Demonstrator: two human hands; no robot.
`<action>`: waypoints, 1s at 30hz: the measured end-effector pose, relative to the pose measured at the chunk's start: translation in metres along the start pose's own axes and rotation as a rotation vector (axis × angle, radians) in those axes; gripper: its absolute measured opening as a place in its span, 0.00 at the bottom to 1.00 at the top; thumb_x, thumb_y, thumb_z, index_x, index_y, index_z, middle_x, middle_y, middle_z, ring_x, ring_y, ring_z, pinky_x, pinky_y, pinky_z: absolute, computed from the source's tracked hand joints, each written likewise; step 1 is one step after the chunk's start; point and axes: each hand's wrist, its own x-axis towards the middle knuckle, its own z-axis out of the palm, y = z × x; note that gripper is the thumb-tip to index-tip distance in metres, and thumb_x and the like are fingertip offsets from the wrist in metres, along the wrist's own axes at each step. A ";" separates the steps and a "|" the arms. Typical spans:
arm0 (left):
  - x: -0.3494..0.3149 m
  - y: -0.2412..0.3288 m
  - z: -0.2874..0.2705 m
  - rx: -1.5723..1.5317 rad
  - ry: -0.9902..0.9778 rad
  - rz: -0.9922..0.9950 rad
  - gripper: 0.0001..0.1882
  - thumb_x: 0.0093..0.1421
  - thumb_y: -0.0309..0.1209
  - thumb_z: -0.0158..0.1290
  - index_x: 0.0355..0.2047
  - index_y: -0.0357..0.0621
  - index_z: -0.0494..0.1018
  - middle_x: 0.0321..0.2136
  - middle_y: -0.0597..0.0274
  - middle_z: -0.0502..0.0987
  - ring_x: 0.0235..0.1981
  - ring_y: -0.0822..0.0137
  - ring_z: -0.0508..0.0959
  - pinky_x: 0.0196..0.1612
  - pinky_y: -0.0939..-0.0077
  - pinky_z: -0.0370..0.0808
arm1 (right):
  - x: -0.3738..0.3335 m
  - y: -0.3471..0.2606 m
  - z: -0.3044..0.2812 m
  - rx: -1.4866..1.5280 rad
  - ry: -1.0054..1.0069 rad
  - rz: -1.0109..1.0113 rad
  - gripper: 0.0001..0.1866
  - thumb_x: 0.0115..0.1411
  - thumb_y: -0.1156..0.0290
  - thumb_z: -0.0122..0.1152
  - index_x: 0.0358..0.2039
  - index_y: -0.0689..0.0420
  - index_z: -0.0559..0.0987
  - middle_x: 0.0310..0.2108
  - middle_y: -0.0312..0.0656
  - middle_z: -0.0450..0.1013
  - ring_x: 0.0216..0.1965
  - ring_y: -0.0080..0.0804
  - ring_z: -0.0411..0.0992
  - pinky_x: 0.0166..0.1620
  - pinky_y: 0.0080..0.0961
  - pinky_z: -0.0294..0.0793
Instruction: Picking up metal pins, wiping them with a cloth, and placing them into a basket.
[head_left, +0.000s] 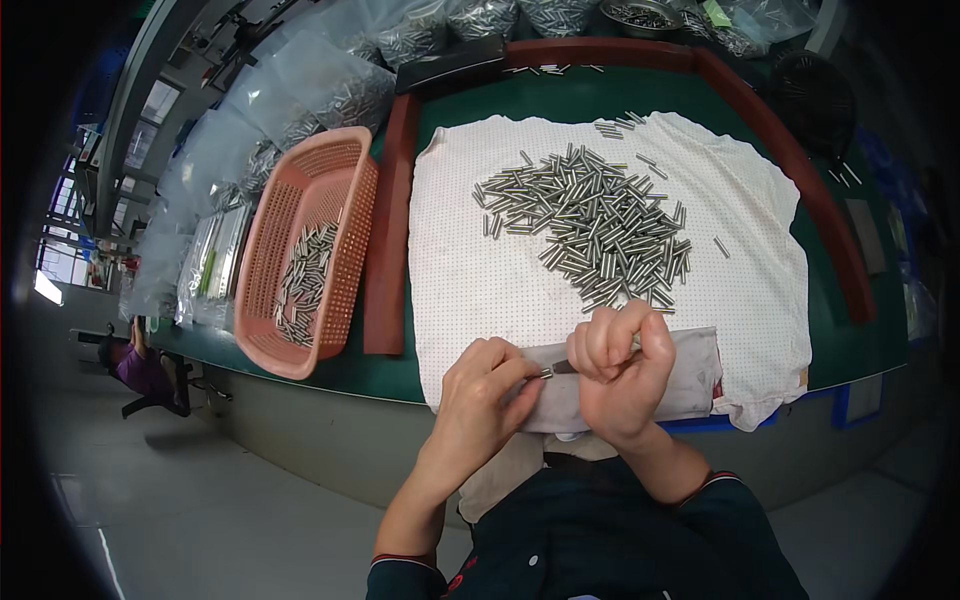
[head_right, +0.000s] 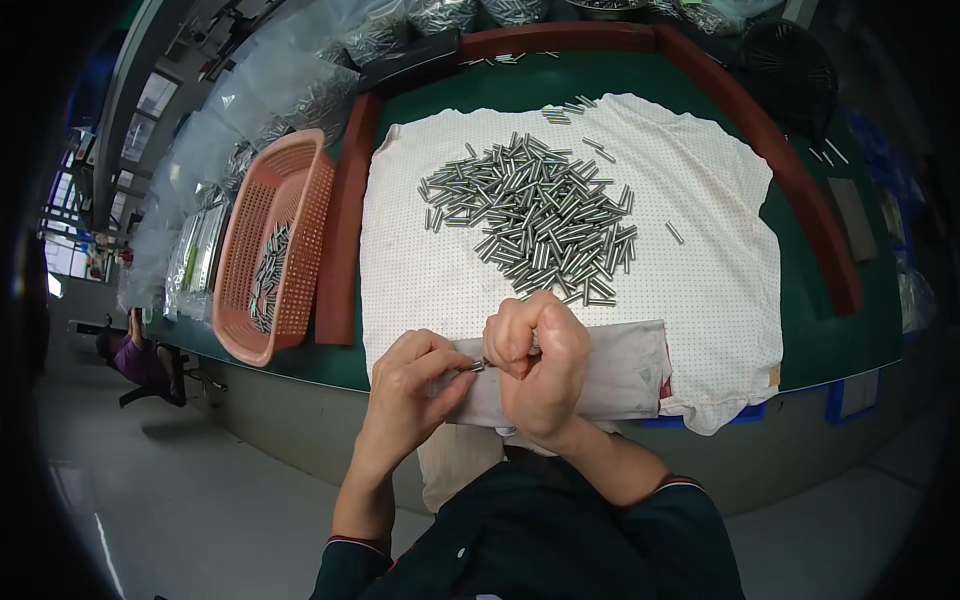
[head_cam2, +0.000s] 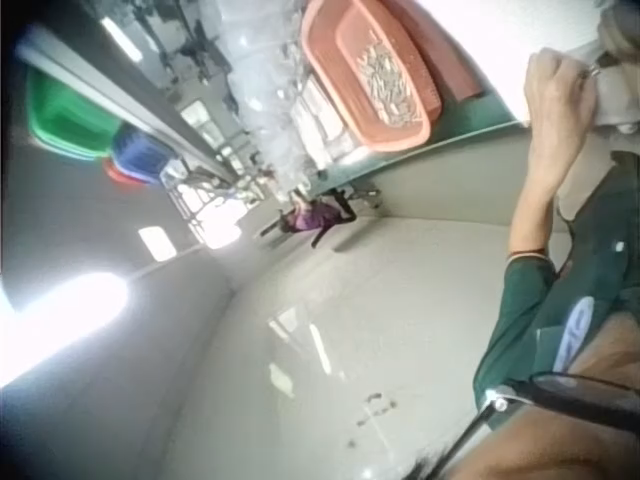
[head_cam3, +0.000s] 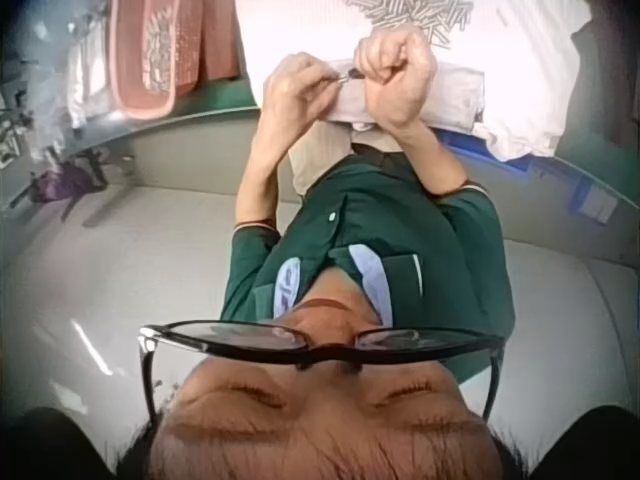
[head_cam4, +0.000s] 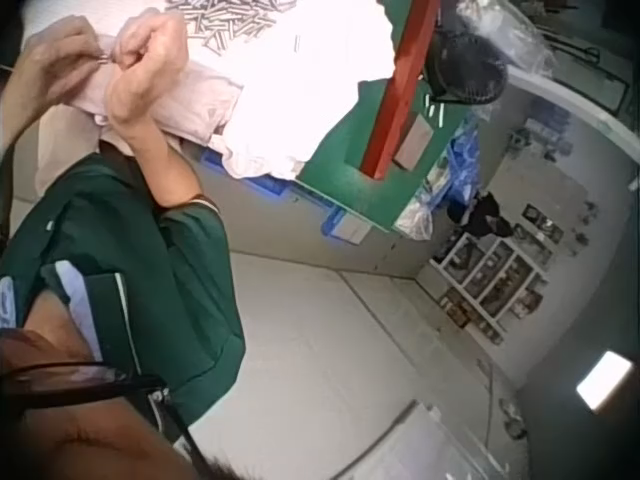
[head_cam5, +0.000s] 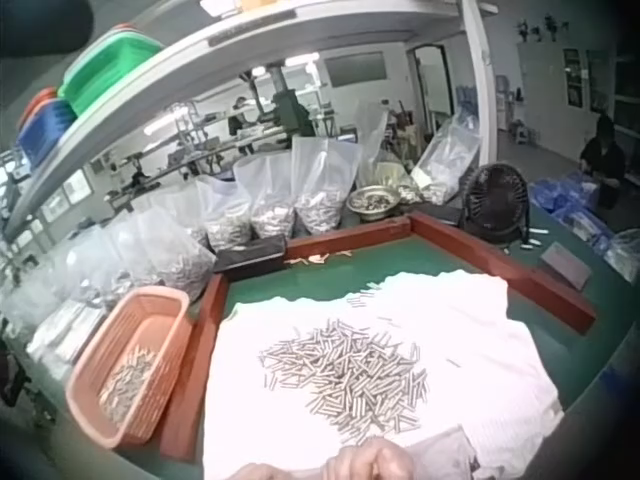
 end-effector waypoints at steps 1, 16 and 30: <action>-0.001 0.000 0.001 0.003 0.013 0.003 0.08 0.38 0.20 0.57 0.23 0.38 0.73 0.21 0.61 0.70 0.24 0.63 0.70 0.27 0.74 0.67 | 0.000 0.001 0.000 -0.003 0.000 0.001 0.20 0.62 0.59 0.28 0.15 0.53 0.57 0.09 0.31 0.50 0.10 0.18 0.43 0.17 0.18 0.46; -0.002 -0.006 0.002 -0.058 0.020 -0.002 0.07 0.40 0.20 0.55 0.23 0.38 0.72 0.20 0.60 0.67 0.23 0.61 0.68 0.25 0.70 0.65 | 0.000 0.008 0.002 -0.084 -0.014 0.018 0.20 0.62 0.58 0.29 0.16 0.53 0.57 0.09 0.31 0.50 0.11 0.18 0.43 0.18 0.18 0.46; -0.003 -0.012 0.004 -0.119 0.017 0.059 0.07 0.39 0.18 0.55 0.22 0.37 0.71 0.18 0.59 0.64 0.21 0.60 0.66 0.22 0.70 0.63 | -0.005 0.016 0.012 -0.428 -0.214 -0.131 0.18 0.61 0.64 0.34 0.15 0.56 0.57 0.10 0.33 0.50 0.12 0.19 0.44 0.17 0.20 0.46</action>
